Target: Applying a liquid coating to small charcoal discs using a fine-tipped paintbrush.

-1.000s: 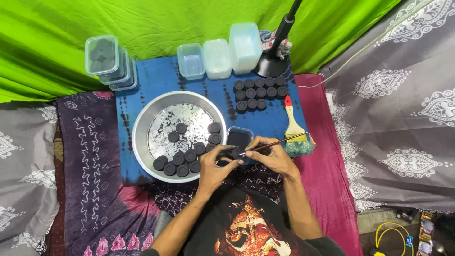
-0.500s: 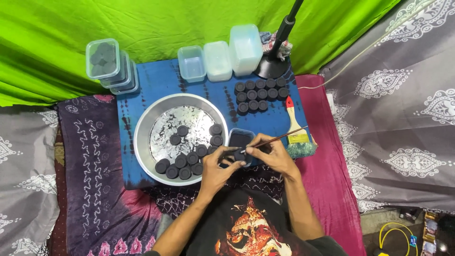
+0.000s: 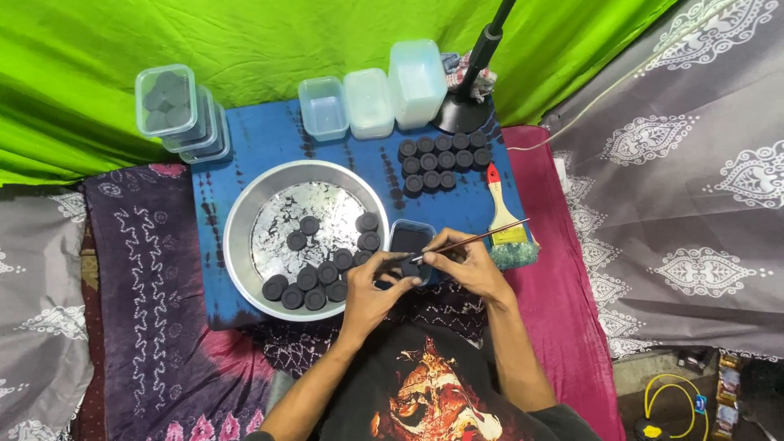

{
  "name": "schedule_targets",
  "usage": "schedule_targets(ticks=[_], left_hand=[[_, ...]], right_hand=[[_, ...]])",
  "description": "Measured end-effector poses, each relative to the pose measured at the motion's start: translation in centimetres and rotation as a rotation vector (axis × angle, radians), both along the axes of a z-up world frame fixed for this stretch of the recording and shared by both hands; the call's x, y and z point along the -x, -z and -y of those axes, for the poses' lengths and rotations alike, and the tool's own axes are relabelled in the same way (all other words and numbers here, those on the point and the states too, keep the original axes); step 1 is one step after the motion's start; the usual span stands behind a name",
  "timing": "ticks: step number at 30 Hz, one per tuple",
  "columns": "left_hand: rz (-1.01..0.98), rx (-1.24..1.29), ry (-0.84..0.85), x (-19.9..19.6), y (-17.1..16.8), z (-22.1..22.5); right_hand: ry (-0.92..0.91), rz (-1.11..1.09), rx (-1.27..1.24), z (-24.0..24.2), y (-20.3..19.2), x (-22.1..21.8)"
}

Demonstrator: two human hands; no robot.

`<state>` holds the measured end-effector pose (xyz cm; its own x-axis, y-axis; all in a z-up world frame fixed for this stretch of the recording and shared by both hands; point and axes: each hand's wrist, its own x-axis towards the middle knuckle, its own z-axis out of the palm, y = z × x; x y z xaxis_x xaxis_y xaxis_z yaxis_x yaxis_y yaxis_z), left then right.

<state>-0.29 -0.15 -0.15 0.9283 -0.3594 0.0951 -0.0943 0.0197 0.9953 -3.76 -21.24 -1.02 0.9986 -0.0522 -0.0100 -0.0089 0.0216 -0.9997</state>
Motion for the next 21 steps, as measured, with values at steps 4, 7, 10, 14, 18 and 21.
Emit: schedule_targets(ticks=[4, 7, 10, 14, 18, 21], left_hand=[[0.008, -0.016, 0.003, 0.1, 0.3, 0.0], [0.001, -0.005, -0.001, 0.2, 0.2, 0.0], [-0.019, 0.009, 0.0, 0.2, 0.0, -0.1], [-0.016, 0.005, 0.003, 0.3, 0.1, -0.1], [-0.008, -0.003, 0.006, 0.3, 0.2, -0.1], [-0.004, -0.006, 0.013, 0.3, 0.8, 0.0]], right_hand=[[0.011, -0.037, -0.009, -0.4, -0.7, 0.2], [0.016, -0.039, -0.007, -0.6, -0.9, 0.1], [0.021, -0.05, 0.009, -0.5, -0.7, 0.2], [0.021, -0.052, 0.013, -0.6, -1.1, 0.2], [0.016, -0.049, -0.004, -0.5, -1.0, 0.4], [0.014, -0.047, -0.026, -0.6, -0.6, 0.7]])
